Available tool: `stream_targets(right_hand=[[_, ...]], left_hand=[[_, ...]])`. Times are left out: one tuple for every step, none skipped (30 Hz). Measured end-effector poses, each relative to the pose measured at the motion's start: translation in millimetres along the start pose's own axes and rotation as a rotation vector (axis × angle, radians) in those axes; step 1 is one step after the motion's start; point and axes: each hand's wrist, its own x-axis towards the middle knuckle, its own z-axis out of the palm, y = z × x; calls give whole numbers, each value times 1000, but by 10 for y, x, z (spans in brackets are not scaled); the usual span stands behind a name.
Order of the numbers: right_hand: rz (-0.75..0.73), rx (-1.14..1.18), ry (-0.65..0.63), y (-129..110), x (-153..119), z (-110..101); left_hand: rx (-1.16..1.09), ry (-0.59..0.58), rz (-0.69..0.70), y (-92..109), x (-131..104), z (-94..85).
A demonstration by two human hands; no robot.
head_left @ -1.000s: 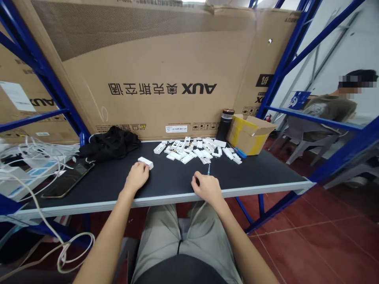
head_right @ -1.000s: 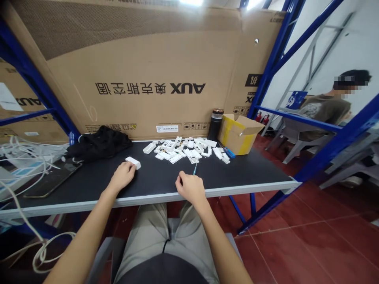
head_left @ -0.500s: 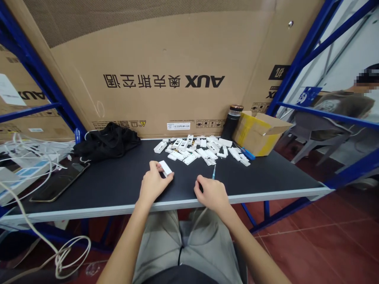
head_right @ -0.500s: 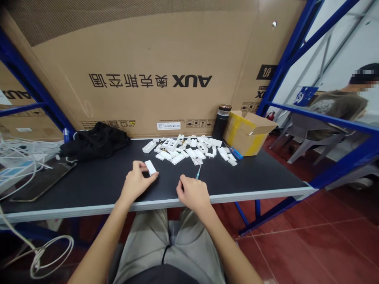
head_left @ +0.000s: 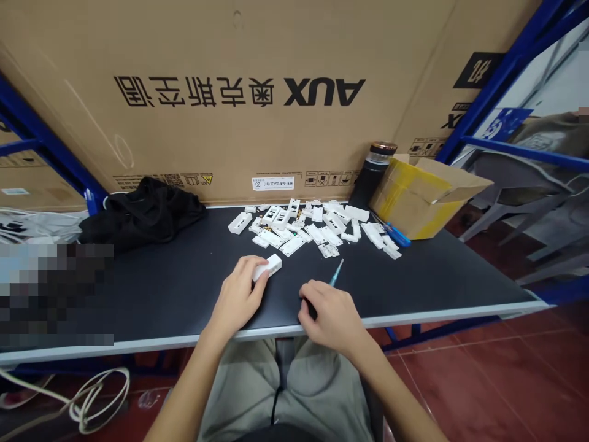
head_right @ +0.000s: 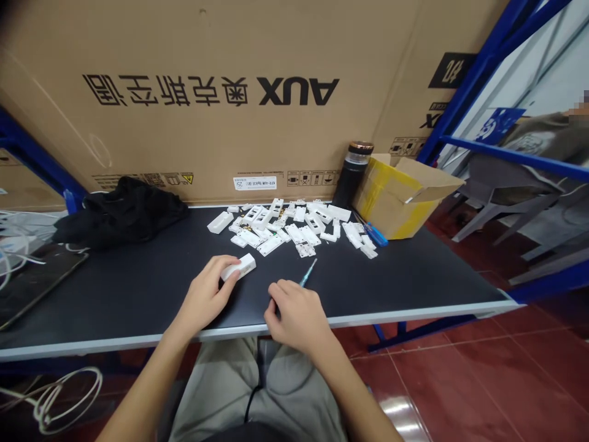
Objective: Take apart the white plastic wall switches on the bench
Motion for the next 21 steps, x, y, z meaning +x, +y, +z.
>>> stream_targets(right_hand=[[-36,48,-9,24,6,-27],[-70,98,-15,51,10,-53],[-99,142,-19,80,12,-76],[-120,173,-22,112,12,-95],[-127,192,-22,146,10,-110],[-117,200,-18,182,8,-120],[-97,199,-13,220,5,-126],[-71,190,-6,261,2,-129],[-45,178,4,306,1,-128],[-23,164,17,354,2,-127],[-9,150,33,407,6,-126],[-5,137,46,463,17,-128],[-9,125,61,523,35,-136],[-16,113,71,585,65,-152],[-27,97,73,648,109,-176],[-38,75,69,710,170,-209],[-48,46,50,769,249,-249],[-56,12,23,824,347,-292],[-71,-22,-11,873,463,-333],[-94,-45,-59,917,594,-367],[-115,-53,-94,955,735,-389]], left_hand=[[-11,23,-1,-4,4,5],[-22,38,-8,-8,10,10],[-32,44,-20,-13,18,14],[-41,43,-37,-19,25,18],[-48,39,-54,-24,32,23],[-50,35,-72,-28,38,28],[-47,32,-88,-30,42,34],[-36,30,-101,-31,45,40],[-16,27,-106,-29,47,46],[12,20,-104,-25,49,50],[43,12,-98,-19,51,53],[70,2,-89,-13,54,54],[90,-10,-80,-7,57,53],[102,-24,-69,1,60,50],[106,-40,-58,9,63,47],[105,-61,-46,18,66,44],[106,-87,-28,28,69,42],[108,-120,-6,38,73,42],[111,-154,19,49,77,44],[115,-186,44,59,82,49],[119,-212,63,68,89,56]])
